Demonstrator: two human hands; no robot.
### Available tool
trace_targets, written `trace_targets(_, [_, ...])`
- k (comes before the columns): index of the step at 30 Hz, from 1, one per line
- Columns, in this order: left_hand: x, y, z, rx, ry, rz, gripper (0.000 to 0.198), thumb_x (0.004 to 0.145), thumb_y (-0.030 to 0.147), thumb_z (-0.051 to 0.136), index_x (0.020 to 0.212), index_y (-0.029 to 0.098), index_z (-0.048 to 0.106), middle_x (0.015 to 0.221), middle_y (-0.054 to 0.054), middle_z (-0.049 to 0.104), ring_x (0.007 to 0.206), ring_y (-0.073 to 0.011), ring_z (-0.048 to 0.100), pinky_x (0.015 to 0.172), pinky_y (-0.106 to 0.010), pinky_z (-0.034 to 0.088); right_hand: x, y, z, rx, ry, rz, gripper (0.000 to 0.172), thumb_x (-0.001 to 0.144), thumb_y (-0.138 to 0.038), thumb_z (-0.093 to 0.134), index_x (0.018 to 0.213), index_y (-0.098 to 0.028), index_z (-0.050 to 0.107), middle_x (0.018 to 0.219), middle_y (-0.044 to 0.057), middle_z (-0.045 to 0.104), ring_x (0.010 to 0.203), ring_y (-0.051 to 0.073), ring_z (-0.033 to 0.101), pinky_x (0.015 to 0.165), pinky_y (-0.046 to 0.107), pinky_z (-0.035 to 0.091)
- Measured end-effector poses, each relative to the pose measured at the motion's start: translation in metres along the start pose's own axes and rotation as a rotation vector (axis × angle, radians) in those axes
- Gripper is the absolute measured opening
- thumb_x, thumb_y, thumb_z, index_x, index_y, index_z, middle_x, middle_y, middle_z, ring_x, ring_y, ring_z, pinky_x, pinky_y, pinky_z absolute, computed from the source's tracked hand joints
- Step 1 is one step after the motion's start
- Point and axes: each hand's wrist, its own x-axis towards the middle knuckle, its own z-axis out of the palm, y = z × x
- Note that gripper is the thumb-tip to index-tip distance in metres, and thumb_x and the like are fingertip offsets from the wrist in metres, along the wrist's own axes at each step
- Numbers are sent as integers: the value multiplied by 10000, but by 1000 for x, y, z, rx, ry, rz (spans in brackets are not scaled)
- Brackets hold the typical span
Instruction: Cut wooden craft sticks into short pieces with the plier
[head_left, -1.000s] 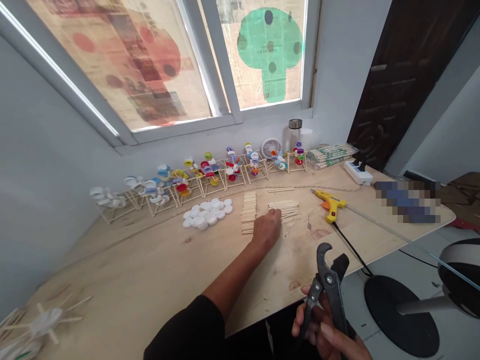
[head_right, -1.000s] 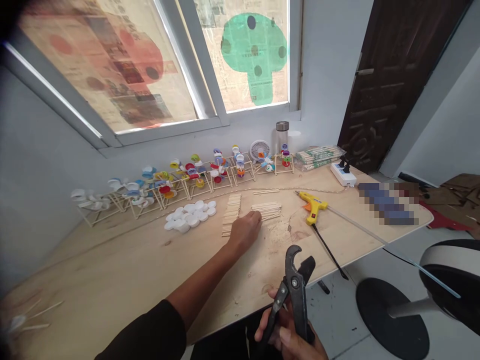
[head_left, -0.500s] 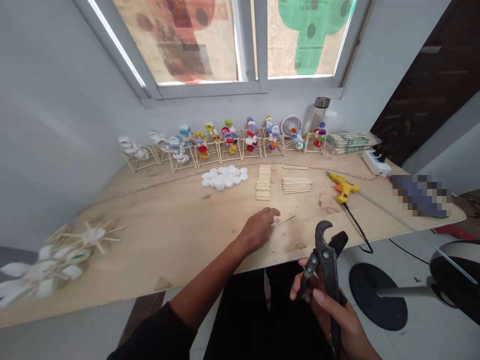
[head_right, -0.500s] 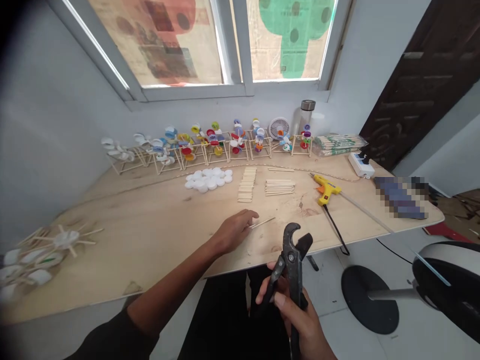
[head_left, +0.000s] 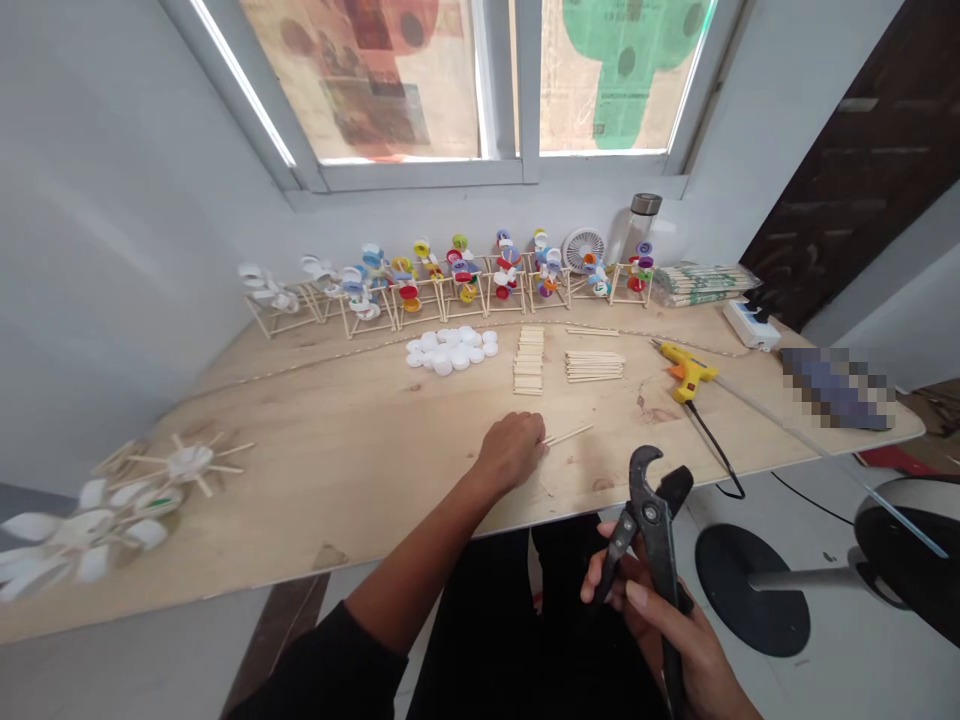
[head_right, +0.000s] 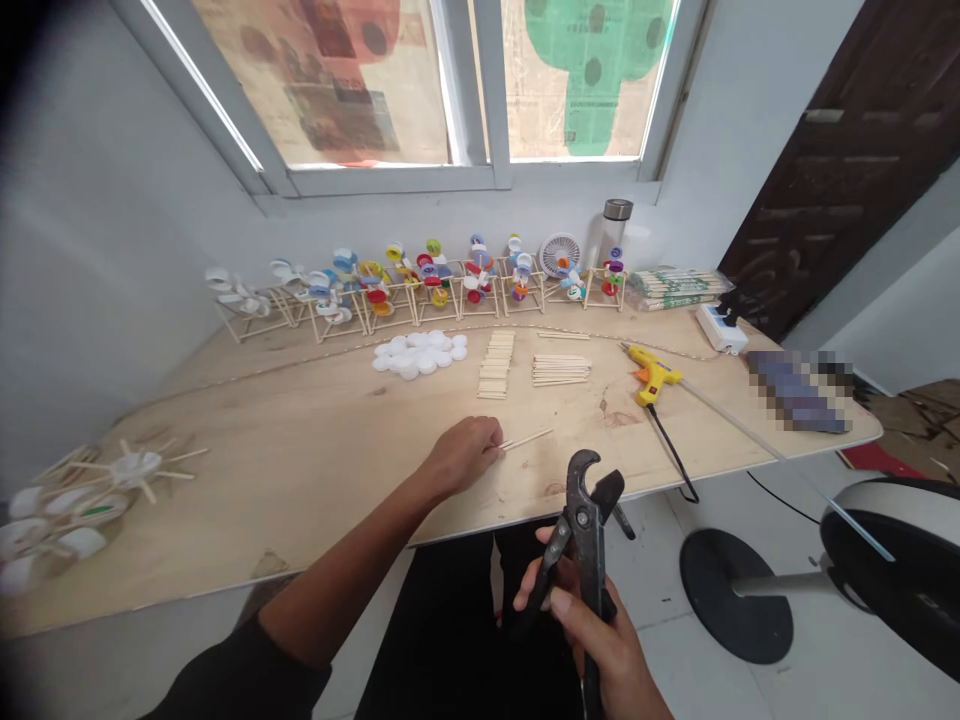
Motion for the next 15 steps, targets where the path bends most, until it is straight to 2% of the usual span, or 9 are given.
trace_targets(4, [13,2,-11,14,-134,26,77,722,205,548,787,187,586,860,-43,634,793,-180,571,633,-257,410,0,2,-4,-9,-5,32,483,772,-318,595,1229,-236,463,884,72,636,839,241,583,768,387,434])
trace_targets(9, [28,10,-25,28,-266,75,61,653,150,593,704,165,623,818,-79,657,800,-219,596,653,-283,432,-3,5,-4,-18,10,22,475,772,-318,594,1224,-249,469,886,64,631,840,241,583,796,399,422])
trace_targets(15, [31,21,-26,31,-278,80,125,566,48,602,640,149,612,838,-131,661,897,-281,589,741,-344,442,-5,4,0,-17,24,12,473,788,-299,570,1242,-242,452,885,63,632,793,225,579,807,402,409])
